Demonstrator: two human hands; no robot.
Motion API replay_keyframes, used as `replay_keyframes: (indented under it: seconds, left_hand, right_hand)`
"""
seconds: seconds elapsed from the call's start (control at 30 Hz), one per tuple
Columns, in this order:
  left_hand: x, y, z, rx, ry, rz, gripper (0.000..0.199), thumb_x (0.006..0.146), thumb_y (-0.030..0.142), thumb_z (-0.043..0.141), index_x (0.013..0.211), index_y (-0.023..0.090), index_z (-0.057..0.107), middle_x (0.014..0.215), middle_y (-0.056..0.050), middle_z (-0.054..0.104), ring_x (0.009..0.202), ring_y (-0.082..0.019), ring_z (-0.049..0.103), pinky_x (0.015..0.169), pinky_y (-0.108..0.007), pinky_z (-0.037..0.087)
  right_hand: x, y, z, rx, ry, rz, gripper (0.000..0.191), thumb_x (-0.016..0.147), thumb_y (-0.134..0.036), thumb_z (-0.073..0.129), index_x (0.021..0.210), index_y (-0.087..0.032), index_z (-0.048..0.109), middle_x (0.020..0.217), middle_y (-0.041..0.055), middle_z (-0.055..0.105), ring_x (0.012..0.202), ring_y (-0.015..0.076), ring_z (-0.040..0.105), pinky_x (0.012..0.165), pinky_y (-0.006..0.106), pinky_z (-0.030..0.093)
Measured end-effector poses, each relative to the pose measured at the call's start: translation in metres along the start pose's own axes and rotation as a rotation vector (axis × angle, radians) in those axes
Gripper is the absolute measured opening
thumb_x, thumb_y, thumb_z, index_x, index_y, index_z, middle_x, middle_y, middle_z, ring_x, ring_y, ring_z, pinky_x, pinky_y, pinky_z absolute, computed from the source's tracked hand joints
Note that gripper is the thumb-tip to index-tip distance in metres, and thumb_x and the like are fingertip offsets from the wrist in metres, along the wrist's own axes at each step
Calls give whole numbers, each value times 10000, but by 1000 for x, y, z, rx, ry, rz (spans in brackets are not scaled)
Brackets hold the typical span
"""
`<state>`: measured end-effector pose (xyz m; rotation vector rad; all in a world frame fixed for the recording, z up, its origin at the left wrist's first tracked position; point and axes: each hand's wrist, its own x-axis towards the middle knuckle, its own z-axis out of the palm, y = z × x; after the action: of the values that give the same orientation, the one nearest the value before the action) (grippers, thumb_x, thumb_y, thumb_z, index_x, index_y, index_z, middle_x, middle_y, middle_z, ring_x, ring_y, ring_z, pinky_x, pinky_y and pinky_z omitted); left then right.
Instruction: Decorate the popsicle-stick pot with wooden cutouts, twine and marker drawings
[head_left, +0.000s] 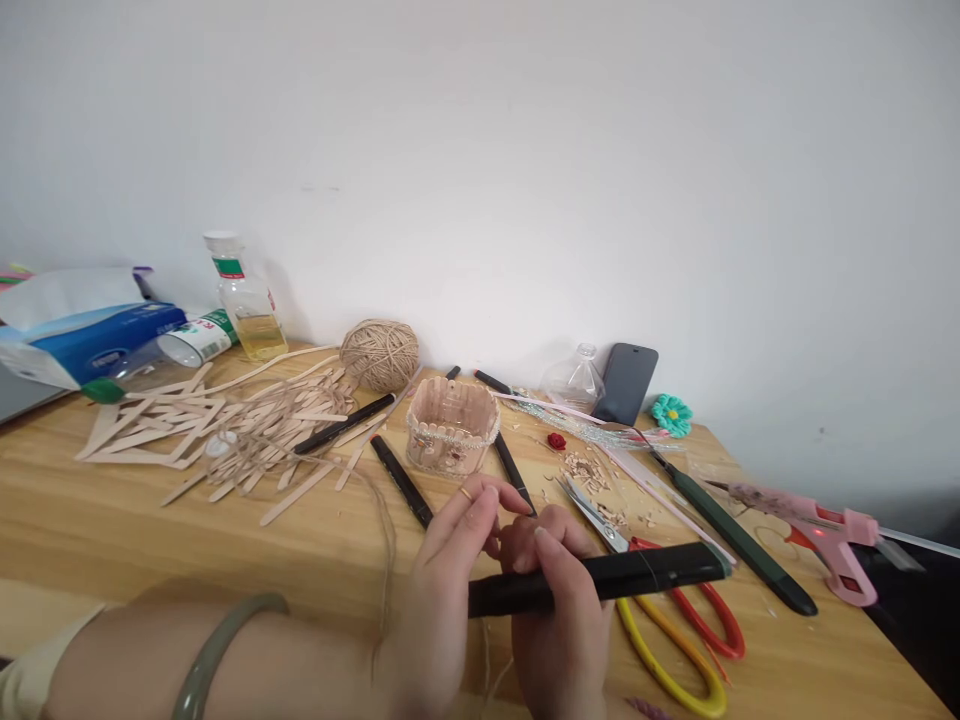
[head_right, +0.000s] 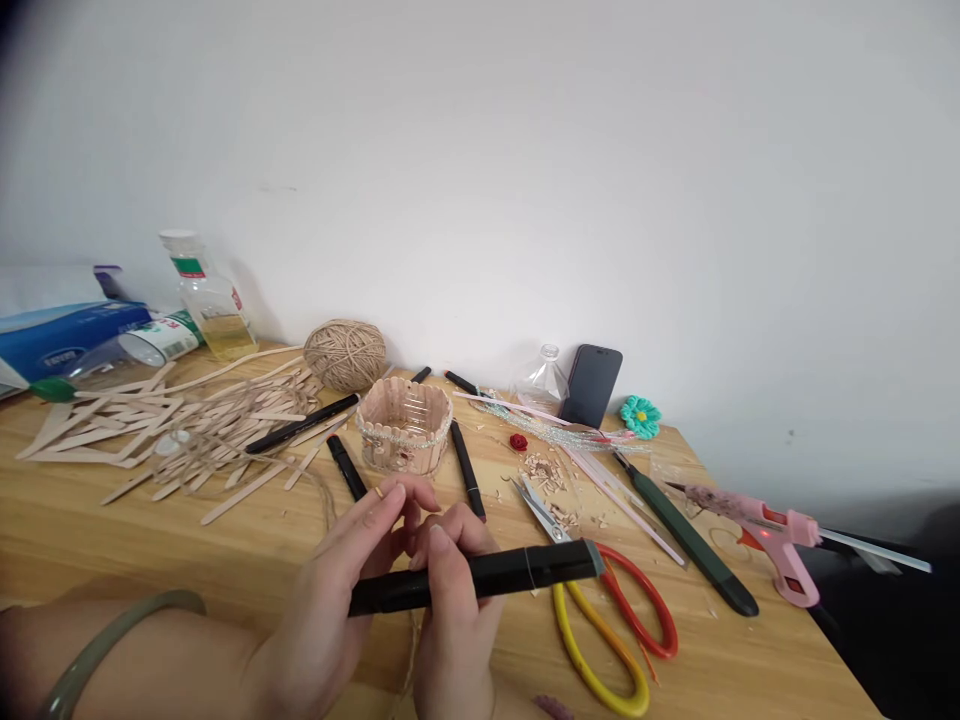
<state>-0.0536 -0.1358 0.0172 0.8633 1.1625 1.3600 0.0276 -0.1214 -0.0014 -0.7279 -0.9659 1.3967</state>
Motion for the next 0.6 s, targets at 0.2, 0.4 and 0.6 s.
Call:
replay_keyframes:
  seconds: [0.2, 0.4, 0.6]
  left_hand:
    - [5, -5, -7, 124, -101, 20, 399, 904, 520, 295, 920, 203, 536, 981, -73, 601, 997, -232, 556, 943, -415, 434]
    - [30, 18, -50, 920, -266, 1051, 337, 906, 234, 421, 1241, 225, 386, 1250, -115, 526, 1227, -234, 436, 1041, -433, 348]
    - [30, 17, -58, 1562, -716, 1477, 246, 872, 103, 382, 774, 179, 595, 596, -36, 602, 601, -175, 544, 561, -307, 452]
  right_hand:
    - [18, -12, 2, -122, -43, 85, 301, 719, -329, 578, 476, -207, 448, 512, -37, 374, 555, 129, 385, 573, 254, 373]
    - [19, -35, -27, -235, -332, 711, 239, 654, -283, 569, 504, -214, 397, 377, -90, 349, 315, 46, 243, 326, 197, 168]
    - [-5, -31, -56, -579, -532, 760, 190, 668, -365, 715, 703, -189, 654, 515, -52, 496, 434, 53, 385, 386, 172, 252]
